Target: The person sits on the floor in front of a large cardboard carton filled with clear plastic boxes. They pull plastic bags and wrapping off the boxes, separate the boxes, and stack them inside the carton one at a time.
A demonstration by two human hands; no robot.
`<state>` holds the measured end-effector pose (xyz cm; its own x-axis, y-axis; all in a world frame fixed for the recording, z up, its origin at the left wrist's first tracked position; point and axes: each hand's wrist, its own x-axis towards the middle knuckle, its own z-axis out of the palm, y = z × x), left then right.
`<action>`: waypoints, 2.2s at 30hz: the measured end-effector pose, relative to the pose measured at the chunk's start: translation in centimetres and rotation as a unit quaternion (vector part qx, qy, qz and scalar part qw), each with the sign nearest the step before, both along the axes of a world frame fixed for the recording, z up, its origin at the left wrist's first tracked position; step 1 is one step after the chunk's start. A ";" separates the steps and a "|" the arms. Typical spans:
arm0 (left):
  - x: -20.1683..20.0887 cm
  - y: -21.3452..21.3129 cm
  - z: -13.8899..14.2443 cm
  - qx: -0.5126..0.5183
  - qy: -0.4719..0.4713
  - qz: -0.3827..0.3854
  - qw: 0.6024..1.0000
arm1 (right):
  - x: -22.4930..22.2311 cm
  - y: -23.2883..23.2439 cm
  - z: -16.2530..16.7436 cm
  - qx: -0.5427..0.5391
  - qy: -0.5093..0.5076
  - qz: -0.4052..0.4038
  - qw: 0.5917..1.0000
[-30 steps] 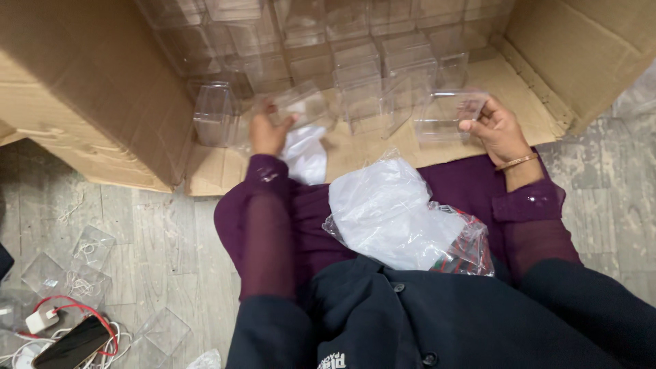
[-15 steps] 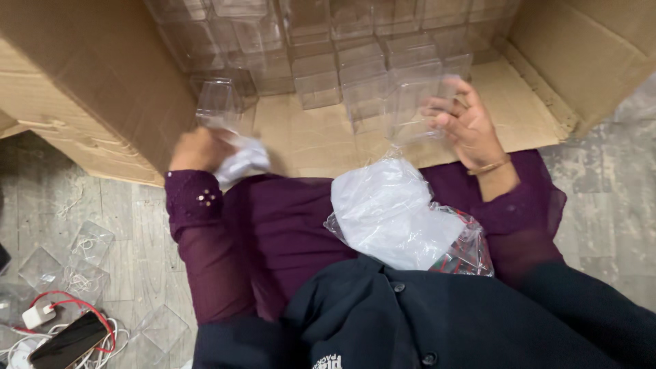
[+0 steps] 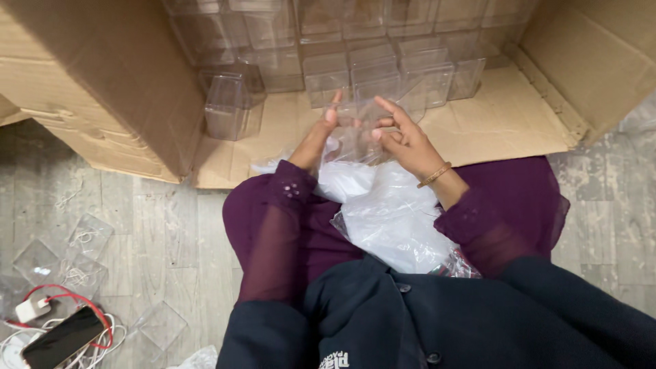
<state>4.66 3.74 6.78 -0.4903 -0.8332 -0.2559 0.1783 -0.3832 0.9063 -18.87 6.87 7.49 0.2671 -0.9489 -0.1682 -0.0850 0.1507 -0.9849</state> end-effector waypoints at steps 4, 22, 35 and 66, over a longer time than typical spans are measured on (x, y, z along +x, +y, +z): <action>-0.4 0.0 -0.5 -0.035 -0.011 -0.007 0.999 | 0.6 0.0 1.2 -0.001 0.090 0.031 0.995; 0.9 -0.8 1.1 0.066 -0.042 -0.033 0.996 | -3.2 0.1 5.7 -0.193 0.276 0.115 0.934; -0.1 0.0 1.0 0.077 -0.084 -0.063 0.991 | 0.2 0.3 7.2 -0.266 0.256 0.154 0.917; 0.1 0.1 -0.2 0.128 -0.049 -0.014 0.990 | 1.7 -0.1 5.7 -0.266 0.241 0.139 0.923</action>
<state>4.71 3.86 6.56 -0.4749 -0.7205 -0.5053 0.0791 -0.6068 0.7909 -17.19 6.75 13.17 0.5280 -0.8379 0.1387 -0.4947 -0.4361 -0.7517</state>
